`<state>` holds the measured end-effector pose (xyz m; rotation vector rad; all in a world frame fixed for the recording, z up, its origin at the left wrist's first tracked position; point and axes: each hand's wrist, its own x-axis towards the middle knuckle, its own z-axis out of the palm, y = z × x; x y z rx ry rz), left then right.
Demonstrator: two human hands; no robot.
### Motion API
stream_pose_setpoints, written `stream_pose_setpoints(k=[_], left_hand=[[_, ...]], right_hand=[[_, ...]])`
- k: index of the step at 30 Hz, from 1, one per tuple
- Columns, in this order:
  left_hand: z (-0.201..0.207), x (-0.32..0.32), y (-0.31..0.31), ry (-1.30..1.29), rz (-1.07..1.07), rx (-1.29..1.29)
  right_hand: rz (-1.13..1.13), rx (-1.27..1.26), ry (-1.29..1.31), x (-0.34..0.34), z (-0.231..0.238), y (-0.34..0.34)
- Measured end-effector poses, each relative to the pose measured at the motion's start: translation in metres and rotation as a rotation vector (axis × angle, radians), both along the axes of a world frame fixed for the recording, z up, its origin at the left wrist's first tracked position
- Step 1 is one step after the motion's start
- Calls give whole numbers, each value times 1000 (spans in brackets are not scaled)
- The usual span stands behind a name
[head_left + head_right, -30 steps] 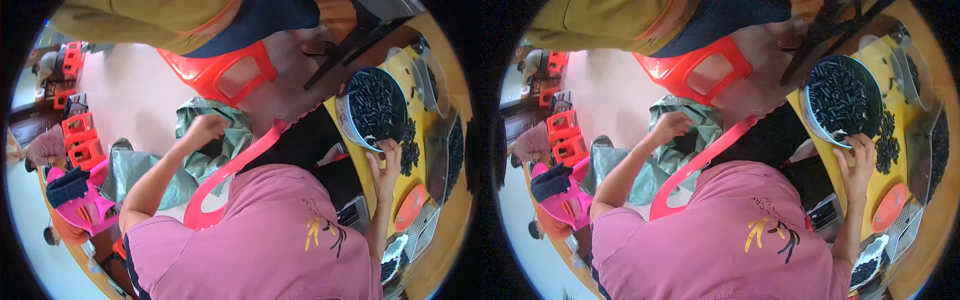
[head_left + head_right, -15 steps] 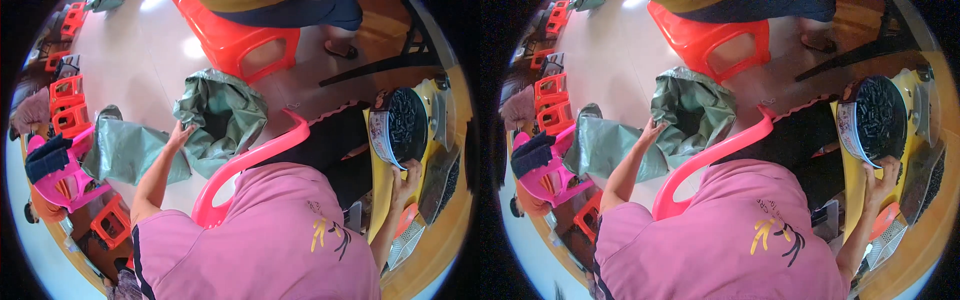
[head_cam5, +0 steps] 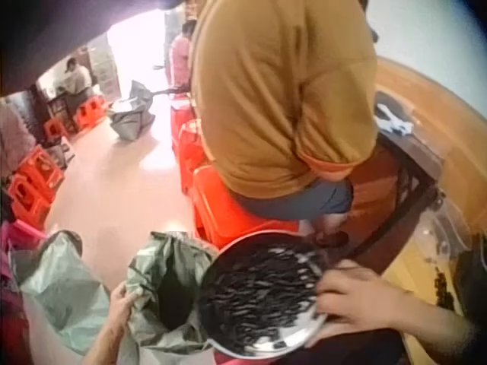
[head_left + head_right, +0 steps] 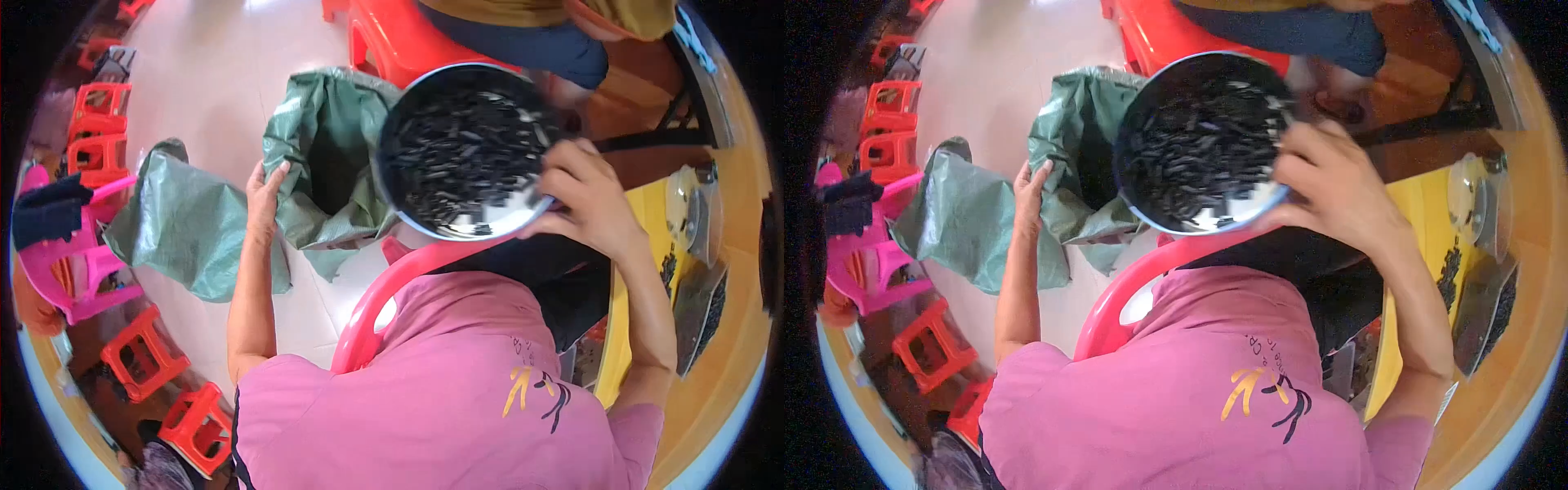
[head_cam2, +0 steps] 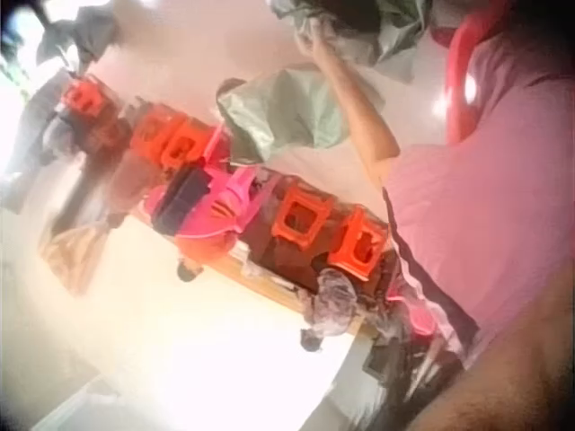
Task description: Assembling small black plastic parts with tiny metal pins by hand at a workbench.
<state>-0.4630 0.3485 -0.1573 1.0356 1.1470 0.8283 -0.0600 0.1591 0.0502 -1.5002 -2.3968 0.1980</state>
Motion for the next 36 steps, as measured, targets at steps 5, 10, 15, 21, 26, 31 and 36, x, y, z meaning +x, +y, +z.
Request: stream_pose_setpoints(k=[5, 10, 15, 21, 26, 31, 36], left_hand=[[52, 15, -27, -82, -66, 202], [62, 13, -42, 47, -294, 143], [32, 15, -46, 50, -361, 242], [24, 8, -29, -194, -196, 145], [17, 5, -20, -257, -187, 47], [10, 16, -27, -215, -236, 46], [23, 15, -14, -309, -187, -29]], right_hand=[[269, -7, -38, -61, -33, 75], [295, -148, -147, -91, -67, 99], [300, -315, -235, -107, -89, 116], [258, -339, -282, -143, -72, 169], [294, -545, -474, -157, -115, 165], [201, -751, -321, -135, -128, 173], [126, -495, -224, -134, -89, 184]])
